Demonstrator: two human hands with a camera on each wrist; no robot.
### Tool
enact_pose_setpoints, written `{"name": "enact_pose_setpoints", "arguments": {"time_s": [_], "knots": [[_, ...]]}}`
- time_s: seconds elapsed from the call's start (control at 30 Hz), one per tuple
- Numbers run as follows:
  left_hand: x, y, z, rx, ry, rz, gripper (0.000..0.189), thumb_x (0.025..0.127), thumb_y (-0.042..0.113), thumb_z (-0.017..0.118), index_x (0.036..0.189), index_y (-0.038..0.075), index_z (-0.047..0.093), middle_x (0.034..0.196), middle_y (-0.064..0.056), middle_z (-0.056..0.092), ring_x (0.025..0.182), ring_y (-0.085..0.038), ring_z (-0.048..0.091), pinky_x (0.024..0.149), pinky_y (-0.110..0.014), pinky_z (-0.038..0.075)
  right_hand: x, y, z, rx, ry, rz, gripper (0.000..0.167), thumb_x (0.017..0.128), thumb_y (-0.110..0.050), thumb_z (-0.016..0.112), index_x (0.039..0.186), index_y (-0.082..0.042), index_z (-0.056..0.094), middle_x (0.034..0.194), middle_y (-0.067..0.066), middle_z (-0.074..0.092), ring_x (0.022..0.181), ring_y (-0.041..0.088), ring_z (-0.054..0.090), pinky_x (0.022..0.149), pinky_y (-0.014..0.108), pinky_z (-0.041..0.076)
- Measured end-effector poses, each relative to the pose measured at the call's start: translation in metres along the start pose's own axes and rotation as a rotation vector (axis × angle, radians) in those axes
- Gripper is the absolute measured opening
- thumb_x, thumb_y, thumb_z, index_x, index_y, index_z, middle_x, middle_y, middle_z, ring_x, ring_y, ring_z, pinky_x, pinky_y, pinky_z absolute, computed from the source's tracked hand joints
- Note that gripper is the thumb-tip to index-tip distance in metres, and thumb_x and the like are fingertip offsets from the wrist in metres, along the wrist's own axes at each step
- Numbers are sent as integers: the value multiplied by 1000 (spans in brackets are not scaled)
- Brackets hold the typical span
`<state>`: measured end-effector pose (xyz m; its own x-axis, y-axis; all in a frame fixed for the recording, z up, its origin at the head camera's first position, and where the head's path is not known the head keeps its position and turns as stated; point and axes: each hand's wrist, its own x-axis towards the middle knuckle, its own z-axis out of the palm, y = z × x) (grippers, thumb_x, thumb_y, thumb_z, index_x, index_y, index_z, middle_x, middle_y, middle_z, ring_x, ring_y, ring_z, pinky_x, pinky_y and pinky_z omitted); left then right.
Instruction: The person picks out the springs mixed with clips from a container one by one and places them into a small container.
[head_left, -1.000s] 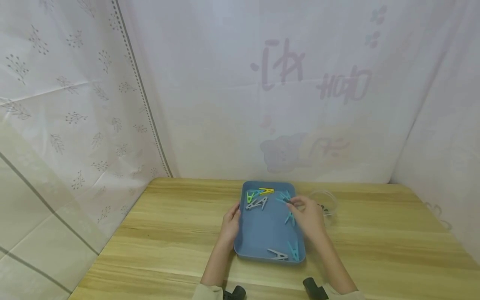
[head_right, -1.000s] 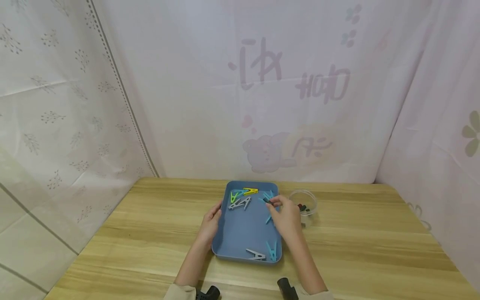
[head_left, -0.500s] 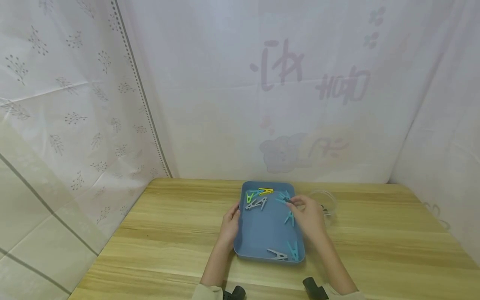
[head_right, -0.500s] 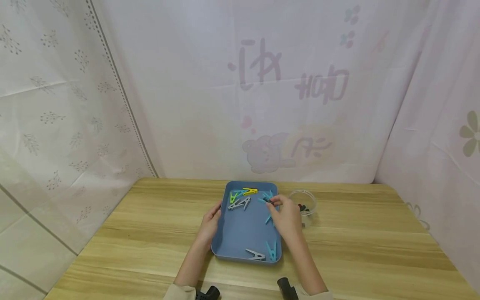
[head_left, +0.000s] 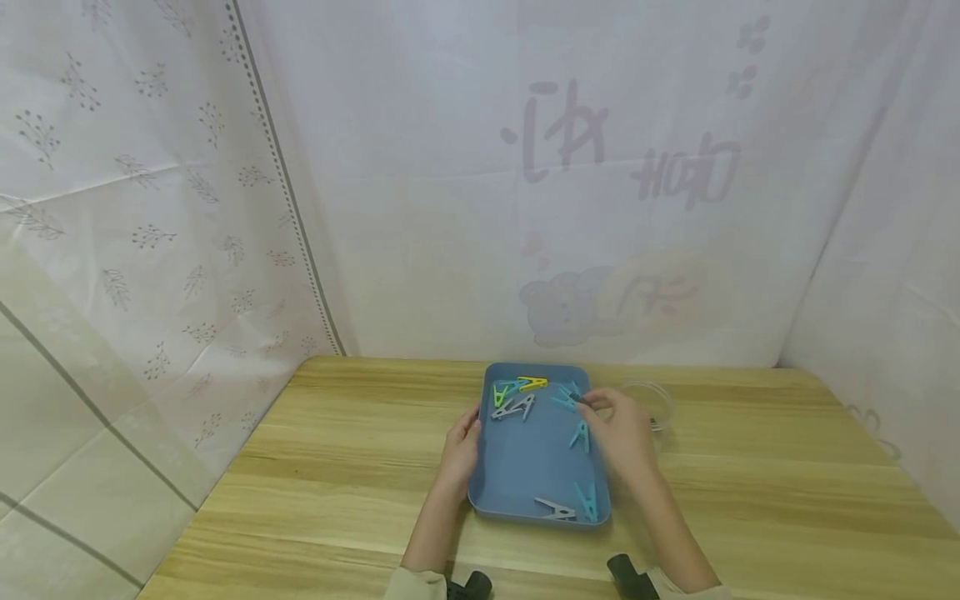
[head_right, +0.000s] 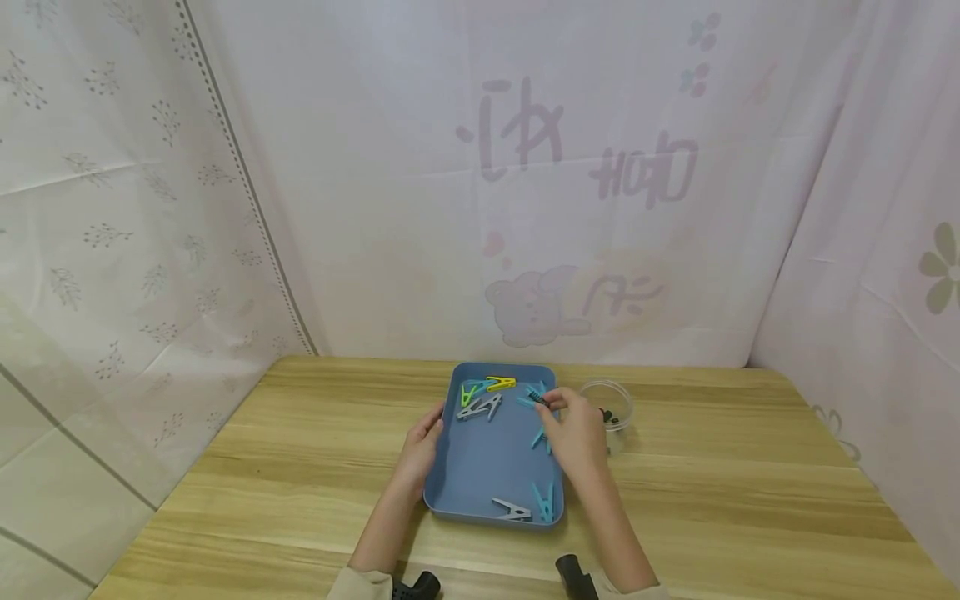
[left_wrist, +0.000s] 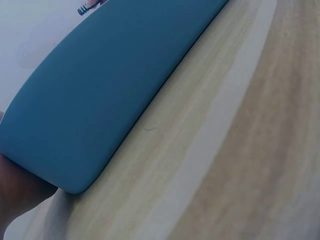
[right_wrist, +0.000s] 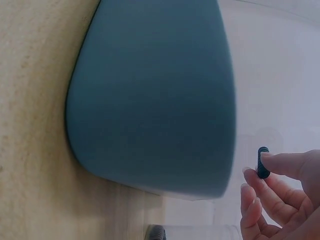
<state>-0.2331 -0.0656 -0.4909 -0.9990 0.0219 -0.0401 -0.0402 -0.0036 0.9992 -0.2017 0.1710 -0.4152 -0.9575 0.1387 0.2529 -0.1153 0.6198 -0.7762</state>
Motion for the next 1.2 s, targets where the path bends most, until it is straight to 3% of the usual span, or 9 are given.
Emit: {"name": "enact_pose_setpoints", "arguments": {"time_s": [0.3, 0.47, 0.57, 0.67, 0.8, 1.1, 1.2], "knots": [[-1, 2, 1, 6, 7, 0, 47, 114, 10, 38, 158, -6, 40, 165, -28, 37, 156, -48, 27, 129, -62, 23, 0, -1, -3, -9, 4, -2, 25, 102, -14, 70, 118, 5, 71, 116, 27, 74, 55, 15, 51, 45, 23, 42], [-2, 3, 1, 3, 10, -5, 47, 114, 11, 38, 158, -6, 41, 165, -28, 37, 157, -47, 26, 129, -61, 22, 0, -2, -5, -19, 10, 8, 27, 102, -15, 69, 119, 5, 70, 117, 27, 74, 60, 17, 53, 47, 24, 42], [-2, 3, 1, 9, 6, -3, 47, 114, 11, 38, 158, -6, 40, 165, -28, 37, 156, -48, 27, 128, -62, 23, -1, -2, -7, -18, 15, 13, 26, 102, -15, 70, 119, 5, 71, 117, 26, 74, 72, 24, 62, 54, 27, 49], [-3, 3, 1, 12, 3, -1, 47, 114, 12, 38, 158, -6, 40, 165, -28, 36, 156, -48, 26, 128, -62, 23, -1, -1, -7, -26, 18, 13, 27, 102, -16, 69, 120, 4, 70, 117, 25, 74, 91, 35, 70, 71, 39, 60], [-3, 2, 0, 24, 2, 3, 48, 114, 12, 37, 158, -6, 39, 166, -29, 36, 156, -49, 26, 128, -62, 24, -1, 0, -8, -27, 16, 25, 27, 103, -17, 68, 122, 3, 70, 118, 23, 74, 104, 40, 70, 84, 51, 61], [-2, 1, 0, 4, 4, -4, 47, 114, 11, 37, 159, -5, 40, 166, -27, 37, 157, -47, 26, 129, -61, 23, 2, 1, -12, -18, 52, -2, 23, 101, -12, 70, 115, 6, 73, 112, 27, 75, 95, 38, 72, 63, 25, 51], [-2, 2, 0, 4, 6, -6, 47, 114, 11, 38, 158, -4, 41, 166, -27, 37, 157, -48, 26, 129, -61, 23, 2, 1, -13, -18, 56, -14, 23, 101, -11, 70, 115, 7, 72, 112, 28, 74, 92, 39, 73, 59, 26, 51]]}}
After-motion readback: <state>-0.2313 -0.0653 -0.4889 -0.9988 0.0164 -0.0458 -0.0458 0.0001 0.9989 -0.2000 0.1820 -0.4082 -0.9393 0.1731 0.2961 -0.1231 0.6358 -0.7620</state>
